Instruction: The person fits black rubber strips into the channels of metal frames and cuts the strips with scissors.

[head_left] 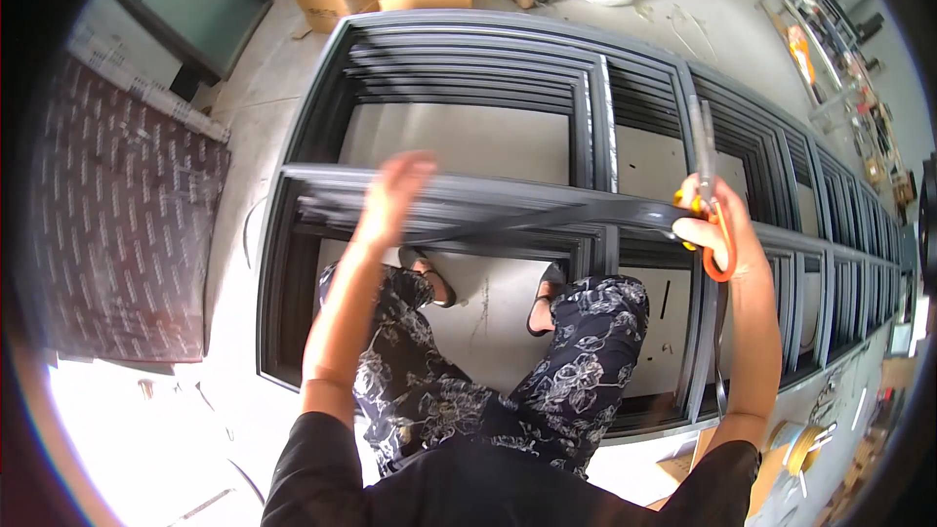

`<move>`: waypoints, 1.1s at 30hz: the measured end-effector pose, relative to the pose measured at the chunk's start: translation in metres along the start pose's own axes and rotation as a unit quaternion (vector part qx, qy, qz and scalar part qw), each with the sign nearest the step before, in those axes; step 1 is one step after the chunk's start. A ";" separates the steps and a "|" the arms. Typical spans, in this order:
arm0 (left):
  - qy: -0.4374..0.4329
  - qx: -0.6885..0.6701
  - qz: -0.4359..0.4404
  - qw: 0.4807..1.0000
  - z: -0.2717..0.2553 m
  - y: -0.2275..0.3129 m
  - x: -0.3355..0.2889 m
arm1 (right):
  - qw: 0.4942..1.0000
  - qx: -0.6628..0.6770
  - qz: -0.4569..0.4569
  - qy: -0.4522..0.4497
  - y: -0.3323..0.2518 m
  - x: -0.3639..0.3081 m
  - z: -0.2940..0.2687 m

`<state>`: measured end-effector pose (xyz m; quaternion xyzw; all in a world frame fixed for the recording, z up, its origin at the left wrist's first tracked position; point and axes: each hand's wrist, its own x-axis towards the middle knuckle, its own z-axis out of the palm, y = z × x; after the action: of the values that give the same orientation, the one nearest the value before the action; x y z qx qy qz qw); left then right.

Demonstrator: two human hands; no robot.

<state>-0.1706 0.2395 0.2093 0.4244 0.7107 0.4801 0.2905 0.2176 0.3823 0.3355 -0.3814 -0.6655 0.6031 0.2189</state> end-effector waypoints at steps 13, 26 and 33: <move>-0.501 -0.334 -0.070 0.795 0.052 0.061 -0.096 | 0.968 -0.039 0.038 -0.244 -0.008 -0.020 0.132; -0.324 -0.406 -0.114 0.847 0.063 0.020 -0.117 | 0.933 0.006 -0.310 0.181 0.020 -0.059 0.138; -0.295 -0.366 -0.135 0.872 0.070 0.016 -0.117 | 0.995 -0.007 0.084 0.046 0.100 -0.156 0.167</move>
<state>-0.0529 0.1691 0.1992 0.3091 0.4158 0.5146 0.6832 0.2121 0.1533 0.2354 -0.4647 -0.6245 0.5967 0.1948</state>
